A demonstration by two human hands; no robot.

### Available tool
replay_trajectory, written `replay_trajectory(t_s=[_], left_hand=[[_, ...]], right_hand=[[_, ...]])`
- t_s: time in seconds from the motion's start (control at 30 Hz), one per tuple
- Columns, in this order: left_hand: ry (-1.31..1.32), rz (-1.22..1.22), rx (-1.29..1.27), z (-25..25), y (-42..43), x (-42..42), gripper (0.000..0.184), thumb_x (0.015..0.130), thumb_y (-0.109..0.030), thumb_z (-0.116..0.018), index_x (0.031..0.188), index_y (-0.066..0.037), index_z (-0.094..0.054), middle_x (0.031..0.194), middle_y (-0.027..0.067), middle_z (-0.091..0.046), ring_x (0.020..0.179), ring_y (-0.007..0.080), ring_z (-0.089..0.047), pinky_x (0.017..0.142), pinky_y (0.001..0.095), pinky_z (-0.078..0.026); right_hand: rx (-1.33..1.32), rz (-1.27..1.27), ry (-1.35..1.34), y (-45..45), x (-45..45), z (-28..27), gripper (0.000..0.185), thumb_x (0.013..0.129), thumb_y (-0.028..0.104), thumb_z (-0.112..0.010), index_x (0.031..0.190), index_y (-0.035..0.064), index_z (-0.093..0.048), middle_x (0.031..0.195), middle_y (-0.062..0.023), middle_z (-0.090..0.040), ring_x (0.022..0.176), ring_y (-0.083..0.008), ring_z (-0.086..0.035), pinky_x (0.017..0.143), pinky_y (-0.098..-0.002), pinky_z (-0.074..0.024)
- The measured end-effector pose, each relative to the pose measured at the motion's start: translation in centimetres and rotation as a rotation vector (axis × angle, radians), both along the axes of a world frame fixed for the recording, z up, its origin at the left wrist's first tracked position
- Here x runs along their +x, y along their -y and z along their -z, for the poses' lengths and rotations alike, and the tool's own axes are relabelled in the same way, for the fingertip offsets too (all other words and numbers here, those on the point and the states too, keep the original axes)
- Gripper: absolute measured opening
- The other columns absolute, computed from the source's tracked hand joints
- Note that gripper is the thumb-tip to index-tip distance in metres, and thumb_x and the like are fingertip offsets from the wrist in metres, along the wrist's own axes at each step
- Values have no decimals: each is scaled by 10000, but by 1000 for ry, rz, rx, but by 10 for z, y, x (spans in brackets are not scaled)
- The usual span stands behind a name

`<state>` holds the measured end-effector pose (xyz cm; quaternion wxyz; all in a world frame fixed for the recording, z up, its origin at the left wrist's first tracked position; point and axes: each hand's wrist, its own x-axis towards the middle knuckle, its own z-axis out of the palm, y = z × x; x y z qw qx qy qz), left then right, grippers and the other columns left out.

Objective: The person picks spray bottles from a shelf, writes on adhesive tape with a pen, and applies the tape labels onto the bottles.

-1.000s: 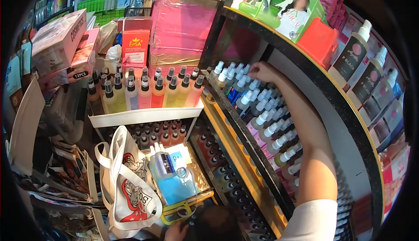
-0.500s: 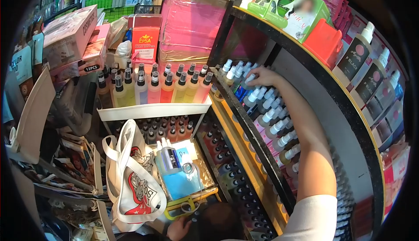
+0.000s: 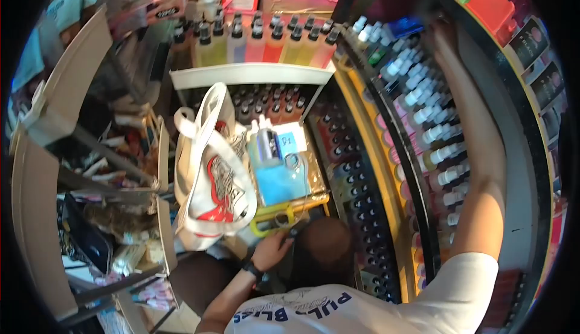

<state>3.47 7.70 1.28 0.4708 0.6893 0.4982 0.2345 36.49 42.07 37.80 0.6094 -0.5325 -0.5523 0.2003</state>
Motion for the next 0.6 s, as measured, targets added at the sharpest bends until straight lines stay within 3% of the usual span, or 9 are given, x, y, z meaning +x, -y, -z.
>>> replay_trajectory(t_s=[0.07,0.17,0.2,0.27,0.33,0.4,0.43,0.5,0.6], left_hand=[[37,-5,19,-12,-1,5,275,863,-244,-496,1001,-14,-554,900,140,-588,842,253,-570,721,317,-449],[384,-30,-23,-33,-10,10,289,897,-250,-452,1066,-29,-529,930,90,-583,852,190,-573,717,280,-453],[380,-38,-21,-43,-14,10,289,897,-250,-452,1066,-29,-529,930,90,-583,852,190,-573,717,280,-453],[713,-51,-318,-68,-25,11,350,928,-277,-379,1201,-64,-431,1049,63,-538,914,162,-557,740,275,-458],[961,-78,-265,-86,-42,12,426,934,-309,-349,1296,-92,-294,1162,88,-470,972,192,-540,761,306,-465],[1198,-146,-181,-102,-63,15,453,936,-319,-332,1321,-100,-239,1195,109,-440,1006,201,-528,752,306,-469],[1191,-150,-177,-110,-72,16,453,936,-319,-332,1321,-100,-239,1195,109,-440,1006,201,-528,752,306,-469],[1459,-216,-143,-121,-80,15,471,925,-309,-377,1320,-101,-225,1194,127,-444,1009,208,-522,774,313,-465],[1203,-289,-182,-96,-90,-5,443,919,-288,-401,1295,-108,-250,1182,126,-452,1002,222,-516,794,335,-452]], right_hand=[[-13,-33,-55,23,-19,-1,230,832,161,-527,1051,93,-501,950,-59,-563,895,-147,-540,724,-320,-457],[13,-98,-165,51,-49,-7,219,845,145,-494,1052,75,-509,936,-64,-584,892,-177,-554,744,-345,-458],[-75,-221,-102,64,-63,-7,238,846,138,-488,1079,94,-503,947,-65,-581,903,-178,-551,754,-359,-456],[-215,-422,96,95,-97,-7,278,852,125,-472,1130,129,-487,972,-72,-573,928,-180,-546,771,-362,-453],[-326,-604,300,122,-135,3,309,854,128,-472,1163,140,-470,985,-76,-561,934,-179,-543,755,-338,-462],[-425,-839,471,131,-167,31,341,851,149,-493,1189,137,-448,995,-73,-550,925,-176,-545,729,-328,-479],[-459,-970,574,130,-182,49,362,851,161,-505,1205,137,-434,1005,-71,-544,925,-176,-546,727,-330,-488],[-680,-1074,531,129,-215,91,384,845,145,-513,1217,133,-418,1023,-78,-533,926,-197,-544,713,-355,-495],[-679,-1052,511,121,-248,149,318,849,175,-511,1159,109,-488,952,-77,-576,861,-169,-568,708,-336,-491]])
